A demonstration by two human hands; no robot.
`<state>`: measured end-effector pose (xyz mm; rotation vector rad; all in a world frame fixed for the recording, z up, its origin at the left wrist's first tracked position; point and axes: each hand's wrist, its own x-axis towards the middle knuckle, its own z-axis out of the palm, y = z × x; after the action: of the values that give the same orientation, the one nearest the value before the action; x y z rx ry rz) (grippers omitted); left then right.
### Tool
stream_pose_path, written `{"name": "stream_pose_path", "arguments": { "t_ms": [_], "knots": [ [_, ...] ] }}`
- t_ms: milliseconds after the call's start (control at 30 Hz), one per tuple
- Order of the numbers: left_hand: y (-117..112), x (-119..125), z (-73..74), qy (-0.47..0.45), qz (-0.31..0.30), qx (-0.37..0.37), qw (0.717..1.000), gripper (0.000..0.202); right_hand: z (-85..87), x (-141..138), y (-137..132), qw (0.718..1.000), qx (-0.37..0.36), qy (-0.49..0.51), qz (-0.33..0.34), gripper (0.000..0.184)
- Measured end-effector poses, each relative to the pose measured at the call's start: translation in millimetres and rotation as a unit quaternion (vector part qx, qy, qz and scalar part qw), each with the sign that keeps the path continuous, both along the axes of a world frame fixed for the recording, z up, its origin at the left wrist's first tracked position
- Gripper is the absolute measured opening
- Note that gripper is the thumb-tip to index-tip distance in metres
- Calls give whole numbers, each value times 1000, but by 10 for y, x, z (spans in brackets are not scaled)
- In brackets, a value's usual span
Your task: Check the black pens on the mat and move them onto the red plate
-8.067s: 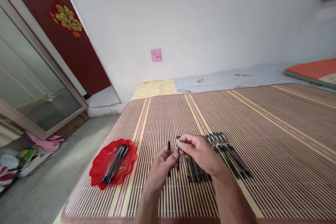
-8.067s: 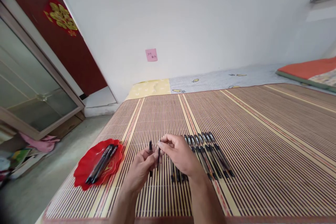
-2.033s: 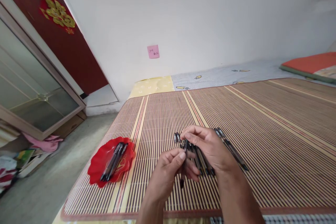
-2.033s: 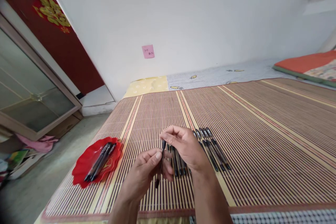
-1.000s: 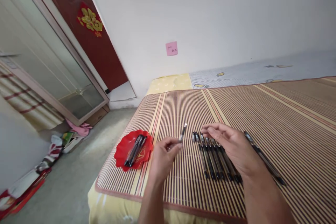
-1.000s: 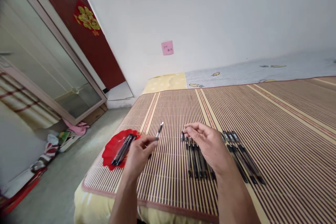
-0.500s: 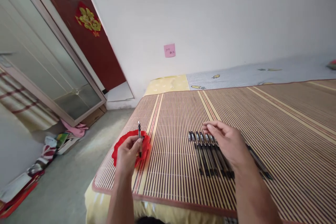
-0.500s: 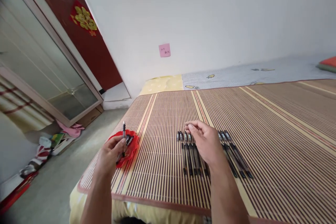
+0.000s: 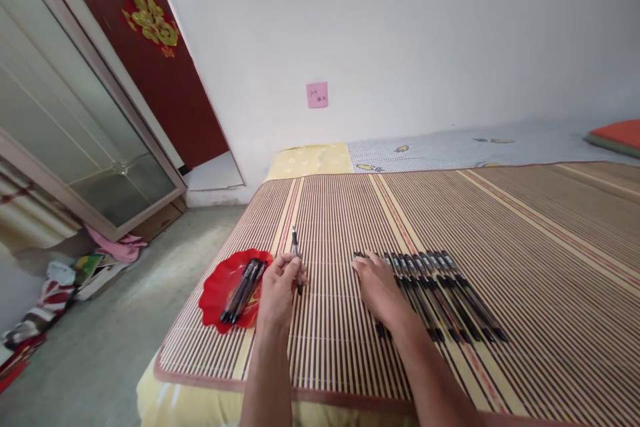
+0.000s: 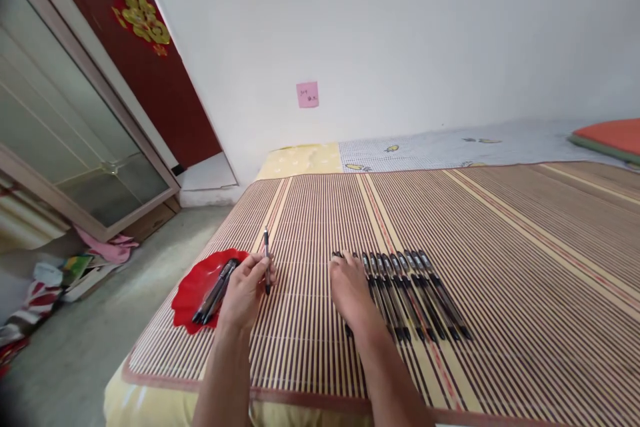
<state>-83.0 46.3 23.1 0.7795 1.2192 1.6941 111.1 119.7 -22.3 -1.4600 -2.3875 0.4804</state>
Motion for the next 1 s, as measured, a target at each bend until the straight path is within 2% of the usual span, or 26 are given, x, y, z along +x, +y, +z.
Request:
{"name": "stream_pose_path", "arguments": {
  "t_ms": [133, 233, 333, 567, 700, 800, 867, 900, 1000],
  "knots": [
    [-1, -31, 5, -8, 5, 6, 1000, 38, 60, 12, -31, 998, -26, 52, 28, 47],
    [-12, -44, 22, -10, -4, 4, 1000, 36, 116, 8, -50, 995, -30, 91, 2, 44],
    [-15, -49, 27, -14, -20, 4, 1000, 35, 148, -84, -97, 997, -16, 70, -20, 39],
    [2, -36, -12, 8, -73, 6, 997, 32, 97, -452, -348, 997, -66, -9, -26, 30],
    [-4, -12, -20, 24, -102, 10, 994, 31, 71, -493, -394, 998, -65, 3, -13, 29],
    [-10, 12, -13, 26, -114, 20, 993, 28, 125, -402, -342, 995, -62, 77, -12, 21],
    [-12, 36, 1, 26, -125, 23, 992, 27, 195, -290, -278, 980, -75, 186, -12, 11],
    [-13, 49, 9, 28, -130, 22, 991, 27, 234, -224, -242, 963, -89, 253, -15, 11],
    [-13, 93, 26, 41, -149, 12, 988, 25, 348, -18, -139, 879, -130, 455, -50, 23]
  ]
}}
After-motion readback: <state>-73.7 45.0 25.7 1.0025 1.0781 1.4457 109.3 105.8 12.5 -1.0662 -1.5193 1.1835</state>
